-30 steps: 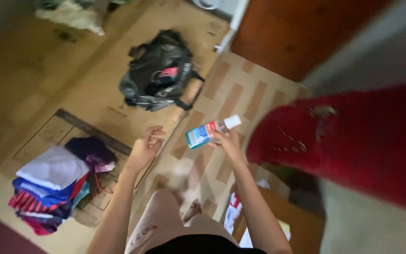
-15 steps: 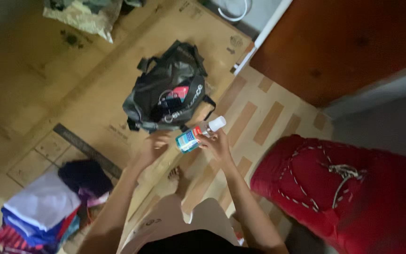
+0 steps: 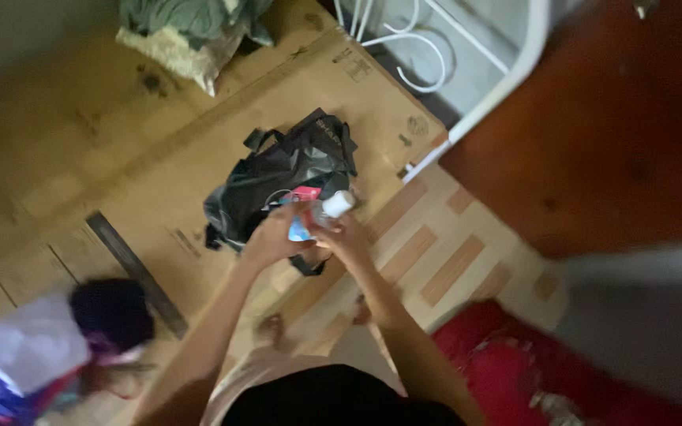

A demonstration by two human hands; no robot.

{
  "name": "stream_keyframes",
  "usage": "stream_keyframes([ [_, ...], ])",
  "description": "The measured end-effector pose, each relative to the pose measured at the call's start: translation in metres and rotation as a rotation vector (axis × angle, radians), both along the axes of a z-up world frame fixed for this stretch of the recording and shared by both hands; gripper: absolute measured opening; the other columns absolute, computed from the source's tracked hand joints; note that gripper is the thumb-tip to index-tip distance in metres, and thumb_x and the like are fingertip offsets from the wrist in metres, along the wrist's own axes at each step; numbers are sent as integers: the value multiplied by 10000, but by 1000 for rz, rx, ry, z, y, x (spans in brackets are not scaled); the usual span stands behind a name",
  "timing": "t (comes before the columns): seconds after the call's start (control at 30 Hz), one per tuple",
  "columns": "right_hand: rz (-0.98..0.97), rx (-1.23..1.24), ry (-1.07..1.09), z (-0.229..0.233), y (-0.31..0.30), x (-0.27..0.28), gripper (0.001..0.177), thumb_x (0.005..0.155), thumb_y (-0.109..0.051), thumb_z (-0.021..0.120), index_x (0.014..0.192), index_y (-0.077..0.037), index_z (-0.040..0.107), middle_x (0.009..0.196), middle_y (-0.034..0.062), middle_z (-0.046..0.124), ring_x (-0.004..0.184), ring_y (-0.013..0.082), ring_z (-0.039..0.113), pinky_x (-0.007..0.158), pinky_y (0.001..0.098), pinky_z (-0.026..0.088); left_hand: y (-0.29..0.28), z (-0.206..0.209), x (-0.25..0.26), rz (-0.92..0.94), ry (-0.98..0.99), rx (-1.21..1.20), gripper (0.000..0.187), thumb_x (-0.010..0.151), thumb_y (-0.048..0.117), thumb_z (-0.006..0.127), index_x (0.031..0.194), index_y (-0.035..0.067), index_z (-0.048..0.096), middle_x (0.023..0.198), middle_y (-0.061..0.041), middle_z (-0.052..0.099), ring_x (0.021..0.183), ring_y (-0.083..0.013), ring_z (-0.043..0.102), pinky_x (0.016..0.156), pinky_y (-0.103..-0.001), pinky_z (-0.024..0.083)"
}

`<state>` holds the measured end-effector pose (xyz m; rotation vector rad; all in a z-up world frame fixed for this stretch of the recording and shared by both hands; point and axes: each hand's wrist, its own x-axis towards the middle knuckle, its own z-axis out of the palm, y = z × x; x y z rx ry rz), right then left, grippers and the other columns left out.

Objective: The person packs a black duffel bag with several toiletries and small items. They pick up bottles, a tube, and a small wrapped item from a mini fridge and a nearby surface, place them into the bag, and then roll and secure the bag's closure.

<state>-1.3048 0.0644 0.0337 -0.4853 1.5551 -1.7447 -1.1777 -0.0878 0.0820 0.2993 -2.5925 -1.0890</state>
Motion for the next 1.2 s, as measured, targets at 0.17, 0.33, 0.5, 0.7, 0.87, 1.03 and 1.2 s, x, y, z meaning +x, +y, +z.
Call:
stream_keyframes([
  [0.17, 221, 156, 306, 5, -12, -70, 597, 779, -243, 872, 1291, -53, 631, 1103, 69, 730, 950, 138, 710, 783, 304, 597, 27, 4, -43, 245, -23, 55, 839, 670, 317, 885, 1381, 52, 524, 1264, -209, 638, 1194, -396, 607, 999, -455, 491],
  [0.33, 391, 113, 416, 4, -22, -117, 628, 780, -246, 863, 1321, -68, 598, 1063, 75, 726, 909, 129, 713, 773, 307, 592, 47, 0, -77, 427, -16, 141, 842, 691, 286, 863, 1411, 52, 495, 1296, -201, 637, 1213, -399, 599, 1001, -459, 499],
  [0.5, 602, 57, 349, -6, -43, -127, 582, 815, -248, 839, 1307, -53, 599, 1061, 84, 768, 947, 148, 739, 831, 310, 601, 44, -5, -77, 533, -6, 195, 850, 686, 242, 852, 1426, 52, 479, 1336, -208, 621, 1229, -404, 588, 981, -461, 501],
  [0.7, 694, 116, 381, -10, -69, -134, 572, 786, -230, 868, 1259, -54, 598, 1067, 76, 755, 964, 175, 732, 849, 342, 582, 23, -6, -84, 551, -108, 204, 792, 670, 244, 863, 1365, 82, 519, 1282, -183, 653, 1237, -369, 621, 1015, -428, 524],
  [0.87, 744, 100, 381, 0, -93, -148, 589, 751, -238, 856, 1230, -27, 587, 1007, 90, 760, 919, 187, 741, 802, 346, 594, 19, 0, -95, 646, -93, 223, 908, 632, 185, 848, 1439, 63, 452, 1323, -203, 605, 1248, -391, 571, 985, -439, 507],
  [1.03, 831, 29, 382, 5, -111, -155, 544, 793, -289, 872, 1192, -13, 624, 1019, 62, 750, 927, 144, 734, 799, 303, 582, 8, 3, -106, 669, -89, 106, 849, 635, 181, 844, 1396, 59, 487, 1315, -200, 619, 1251, -380, 585, 1017, -436, 505],
  [1.2, 942, 306, 474, 8, -113, -186, 493, 801, -324, 846, 1138, -25, 646, 849, 86, 714, 692, 156, 651, 583, 326, 513, 27, 10, -134, 789, -149, 122, 848, 622, 200, 850, 1385, 72, 504, 1302, -202, 629, 1197, -383, 611, 965, -431, 533],
])
